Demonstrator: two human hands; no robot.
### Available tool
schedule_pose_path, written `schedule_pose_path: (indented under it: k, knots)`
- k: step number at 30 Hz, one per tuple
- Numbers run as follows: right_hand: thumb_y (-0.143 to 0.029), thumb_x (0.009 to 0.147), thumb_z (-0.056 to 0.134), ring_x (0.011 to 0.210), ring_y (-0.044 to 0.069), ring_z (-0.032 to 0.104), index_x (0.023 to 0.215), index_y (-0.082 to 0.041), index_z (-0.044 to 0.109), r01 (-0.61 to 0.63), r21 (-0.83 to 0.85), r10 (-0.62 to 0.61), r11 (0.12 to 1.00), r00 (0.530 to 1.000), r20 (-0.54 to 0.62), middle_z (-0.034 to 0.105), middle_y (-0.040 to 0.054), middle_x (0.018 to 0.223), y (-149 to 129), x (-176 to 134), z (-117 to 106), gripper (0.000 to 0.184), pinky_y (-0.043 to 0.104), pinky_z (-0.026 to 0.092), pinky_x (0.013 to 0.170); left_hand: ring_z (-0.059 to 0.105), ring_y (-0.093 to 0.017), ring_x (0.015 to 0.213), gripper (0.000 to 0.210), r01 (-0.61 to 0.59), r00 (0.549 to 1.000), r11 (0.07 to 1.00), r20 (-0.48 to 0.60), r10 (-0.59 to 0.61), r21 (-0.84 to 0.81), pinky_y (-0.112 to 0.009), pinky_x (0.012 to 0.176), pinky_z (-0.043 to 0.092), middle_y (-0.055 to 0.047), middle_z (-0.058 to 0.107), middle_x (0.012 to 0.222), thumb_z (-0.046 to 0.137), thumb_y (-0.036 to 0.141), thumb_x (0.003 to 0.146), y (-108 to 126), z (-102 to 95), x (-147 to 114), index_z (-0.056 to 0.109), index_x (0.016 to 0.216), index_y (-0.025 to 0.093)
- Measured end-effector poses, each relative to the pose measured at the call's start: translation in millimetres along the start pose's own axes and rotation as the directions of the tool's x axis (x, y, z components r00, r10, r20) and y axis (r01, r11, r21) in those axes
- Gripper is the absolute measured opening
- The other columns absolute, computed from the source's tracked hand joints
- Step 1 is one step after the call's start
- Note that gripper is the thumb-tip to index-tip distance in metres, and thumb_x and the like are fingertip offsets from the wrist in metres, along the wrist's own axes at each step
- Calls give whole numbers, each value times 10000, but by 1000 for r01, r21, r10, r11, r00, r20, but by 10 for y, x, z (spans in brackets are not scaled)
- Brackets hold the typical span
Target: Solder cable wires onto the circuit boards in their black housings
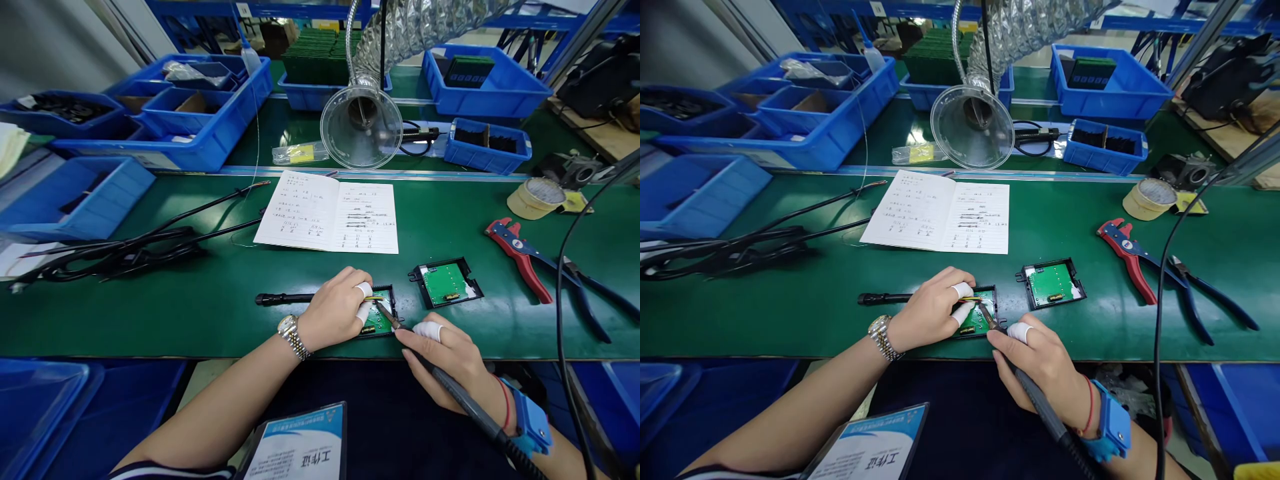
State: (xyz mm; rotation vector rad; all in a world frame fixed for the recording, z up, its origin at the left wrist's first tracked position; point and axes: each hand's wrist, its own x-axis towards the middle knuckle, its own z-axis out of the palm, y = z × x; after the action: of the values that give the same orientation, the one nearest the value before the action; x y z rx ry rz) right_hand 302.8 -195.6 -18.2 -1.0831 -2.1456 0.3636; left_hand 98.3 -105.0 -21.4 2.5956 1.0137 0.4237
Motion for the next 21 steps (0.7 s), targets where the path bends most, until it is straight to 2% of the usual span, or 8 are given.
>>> schedule_pose_path:
  k: [9,16,21]
  knots:
    - [-65,748,572,709,165,533,1112,-161,584,-37,12,37,999,998,-56,567,56,769,-19,-28,-58,376,307,491,634,489,-216,880,108,15,1000,1000,9,-15,0,-357,755,478,-77,575,989,492,108,749,3,-3,-5,567,826,123]
    - [-89,773,552,643,146,547,1123,-219,581,-72,7,72,997,982,-174,564,27,725,-39,-1,-100,375,309,497,629,488,-214,873,110,25,1000,1000,10,-25,-9,-356,745,478,-77,575,982,487,111,757,-4,14,6,570,829,124]
    - [-97,766,592,718,163,615,1161,-202,553,-130,-6,125,991,959,-253,631,36,780,8,-47,-73,411,282,523,655,488,-212,875,106,23,1000,1000,6,-23,-17,-354,749,475,-71,575,982,486,111,757,-4,3,-10,569,820,132]
